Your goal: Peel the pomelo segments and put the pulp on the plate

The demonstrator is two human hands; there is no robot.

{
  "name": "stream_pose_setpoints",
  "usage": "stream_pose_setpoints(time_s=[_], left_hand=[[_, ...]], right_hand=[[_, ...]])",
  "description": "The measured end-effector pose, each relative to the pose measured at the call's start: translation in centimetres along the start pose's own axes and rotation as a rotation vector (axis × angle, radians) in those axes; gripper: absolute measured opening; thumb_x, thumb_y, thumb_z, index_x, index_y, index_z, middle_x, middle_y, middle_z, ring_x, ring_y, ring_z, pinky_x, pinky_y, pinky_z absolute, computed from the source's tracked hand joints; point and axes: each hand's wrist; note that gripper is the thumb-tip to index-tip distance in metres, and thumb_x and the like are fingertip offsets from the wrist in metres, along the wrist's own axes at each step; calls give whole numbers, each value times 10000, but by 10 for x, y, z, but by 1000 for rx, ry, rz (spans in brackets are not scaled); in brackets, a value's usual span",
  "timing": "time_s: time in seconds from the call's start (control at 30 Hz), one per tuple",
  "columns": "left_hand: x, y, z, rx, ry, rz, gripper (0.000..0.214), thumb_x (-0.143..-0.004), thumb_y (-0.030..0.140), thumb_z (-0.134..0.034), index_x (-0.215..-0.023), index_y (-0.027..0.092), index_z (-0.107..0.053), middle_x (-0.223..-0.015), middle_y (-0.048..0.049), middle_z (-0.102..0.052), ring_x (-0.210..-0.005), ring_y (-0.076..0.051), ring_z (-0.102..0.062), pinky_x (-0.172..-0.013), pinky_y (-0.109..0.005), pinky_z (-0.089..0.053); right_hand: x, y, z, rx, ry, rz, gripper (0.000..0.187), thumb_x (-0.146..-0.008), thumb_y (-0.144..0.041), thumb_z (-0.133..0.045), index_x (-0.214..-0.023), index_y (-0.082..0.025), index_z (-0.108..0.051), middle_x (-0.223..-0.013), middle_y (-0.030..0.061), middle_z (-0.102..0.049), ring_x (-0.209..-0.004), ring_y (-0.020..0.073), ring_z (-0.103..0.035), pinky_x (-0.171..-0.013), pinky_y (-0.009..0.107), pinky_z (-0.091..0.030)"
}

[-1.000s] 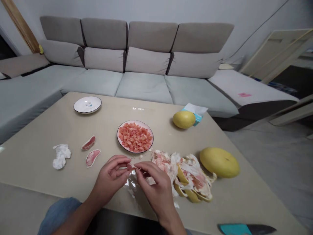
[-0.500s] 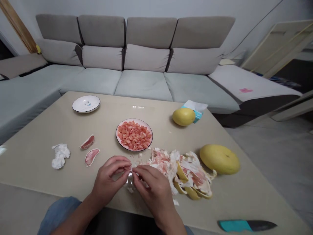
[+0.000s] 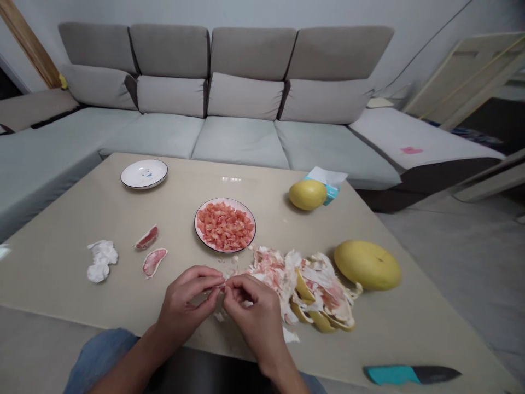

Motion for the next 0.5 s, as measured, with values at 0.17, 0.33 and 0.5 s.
stream_pose_setpoints(time_s=[0.17, 0.33, 0.5], left_hand=[[-3, 2, 4, 81, -67, 40, 265, -785, 120, -641, -960, 272, -770, -960, -89, -722, -892, -211, -679, -782, -305, -567], [-3, 1, 7, 353, -153, 275, 159, -785, 178, -663, -894, 224, -769, -978, -97, -668, -866, -205, -681, -744, -299, -593], [-5, -2, 9, 471, -163, 384, 102, -765, 214, -707, -854, 184, -745, -994, -90, -648, -900, -204, -663, -798, -303, -572]], right_hand=[[-5, 2, 2, -382, -121, -381, 85, -679, -228, -651, -638, -155, -660, -507, -20, -591, -430, 89, -479, -428, 189, -388], [-8, 8, 1, -671, -234, -531, 151, -622, -291, -707, -589, -152, -658, -514, -24, -595, -417, 66, -422, -423, 181, -366], [-6, 6, 2, -444, -163, -399, 150, -701, -296, -656, -646, -157, -671, -557, -1, -618, -457, 94, -467, -442, 200, -376]])
Point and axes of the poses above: each hand's wrist, its own x-axis away from the middle knuckle, its own z-axis out of the back of the hand, y = z × x
